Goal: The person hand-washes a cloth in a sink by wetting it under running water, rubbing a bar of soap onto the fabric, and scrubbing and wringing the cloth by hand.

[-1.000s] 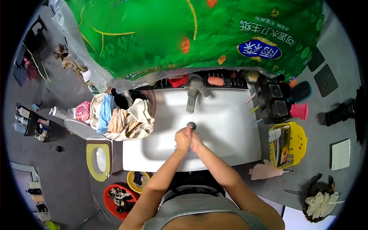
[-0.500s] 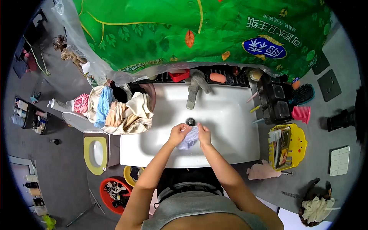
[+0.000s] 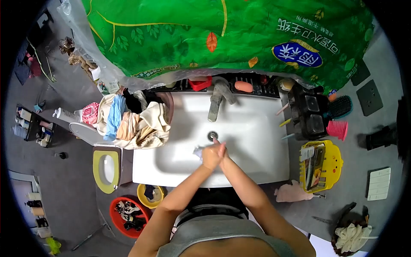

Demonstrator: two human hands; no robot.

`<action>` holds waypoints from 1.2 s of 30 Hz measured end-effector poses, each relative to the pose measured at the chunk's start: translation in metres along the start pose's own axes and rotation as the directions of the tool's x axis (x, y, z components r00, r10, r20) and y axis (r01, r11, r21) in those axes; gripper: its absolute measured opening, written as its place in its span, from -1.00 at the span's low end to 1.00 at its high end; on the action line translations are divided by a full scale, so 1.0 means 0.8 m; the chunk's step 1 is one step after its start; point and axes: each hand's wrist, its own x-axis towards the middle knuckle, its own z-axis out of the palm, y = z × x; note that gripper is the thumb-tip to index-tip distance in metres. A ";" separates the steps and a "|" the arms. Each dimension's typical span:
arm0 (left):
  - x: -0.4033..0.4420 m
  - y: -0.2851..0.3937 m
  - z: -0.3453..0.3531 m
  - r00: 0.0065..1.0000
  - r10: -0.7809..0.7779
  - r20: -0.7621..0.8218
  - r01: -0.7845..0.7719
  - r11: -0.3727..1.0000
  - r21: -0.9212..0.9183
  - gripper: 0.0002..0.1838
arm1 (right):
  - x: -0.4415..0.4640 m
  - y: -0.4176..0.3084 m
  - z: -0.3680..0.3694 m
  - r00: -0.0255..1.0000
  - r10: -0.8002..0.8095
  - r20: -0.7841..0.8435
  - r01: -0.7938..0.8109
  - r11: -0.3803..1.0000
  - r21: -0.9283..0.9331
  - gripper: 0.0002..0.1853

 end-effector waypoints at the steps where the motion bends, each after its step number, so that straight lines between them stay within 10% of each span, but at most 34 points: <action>1: 0.006 -0.015 -0.002 0.995 -0.101 0.026 0.101 0.995 0.007 -0.54 | -0.001 0.002 0.011 0.996 0.003 -0.089 -0.012 0.994 -0.106 -0.68; 4: 0.025 -0.036 -0.012 0.946 -0.324 0.019 0.324 0.946 -0.014 -0.55 | 0.000 -0.005 0.029 0.966 0.029 -0.257 -0.119 0.932 -0.343 -0.67; 7: 0.005 -0.002 -0.001 0.999 0.036 0.028 -0.037 0.998 0.041 -0.57 | 0.019 0.001 0.000 0.997 0.020 -0.081 -0.035 0.981 -0.189 -0.70; 12: 0.039 -0.071 -0.021 0.933 -0.359 -0.008 0.355 0.920 0.164 -0.55 | -0.027 -0.018 0.052 0.977 0.188 -0.100 -0.208 0.944 -0.256 -0.67; 14: 0.046 -0.057 -0.026 0.895 -0.441 -0.058 0.437 0.896 -0.076 -0.61 | -0.028 -0.022 0.068 0.975 0.200 -0.097 -0.203 0.979 -0.024 -0.67; 17: 0.030 -0.027 -0.019 0.915 -0.383 -0.123 0.328 0.888 -0.323 -0.71 | -0.006 -0.012 0.027 0.985 0.097 -0.141 -0.131 0.959 -0.252 -0.65; 20: -0.012 -0.020 0.004 0.999 0.023 0.044 -0.023 1.000 0.007 -0.68 | 0.058 0.019 -0.057 0.705 0.109 0.701 -0.322 0.930 0.180 -0.68; 23: 0.021 -0.045 -0.009 0.981 -0.190 -0.024 0.191 0.981 0.023 -0.62 | -0.009 0.001 0.052 0.951 0.071 -0.302 -0.129 0.976 -0.178 -0.63; 24: 0.026 -0.041 -0.013 0.974 -0.223 -0.037 0.226 0.965 0.132 -0.58 | -0.013 -0.003 0.055 0.949 0.007 -0.316 -0.126 0.925 -0.358 -0.62; 26: 0.019 -0.012 -0.018 0.996 -0.086 -0.032 0.089 0.986 0.137 -0.55 | -0.019 -0.001 0.035 0.995 0.026 0.093 -0.016 0.994 -0.112 -0.62; 28: 0.019 0.013 -0.018 0.997 0.068 -0.025 -0.064 0.988 0.138 -0.51 | 0.017 0.008 -0.008 0.995 0.011 0.097 -0.019 0.997 0.081 -0.65; 32: 0.038 -0.018 -0.015 0.966 -0.259 -0.015 0.259 0.962 0.089 -0.55 | 0.002 -0.010 0.032 0.977 0.005 -0.214 -0.090 0.916 -0.391 -0.67; 35: 0.008 0.001 0.007 0.987 0.146 -0.069 -0.139 0.985 0.100 -0.54 | 0.003 -0.006 0.031 0.975 -0.005 -0.222 -0.067 0.947 -0.314 -0.68; 36: 0.015 -0.008 0.000 0.997 0.057 -0.057 -0.053 0.996 0.073 -0.56 | 0.010 -0.001 0.024 0.970 0.005 -0.241 -0.088 0.938 -0.335 -0.67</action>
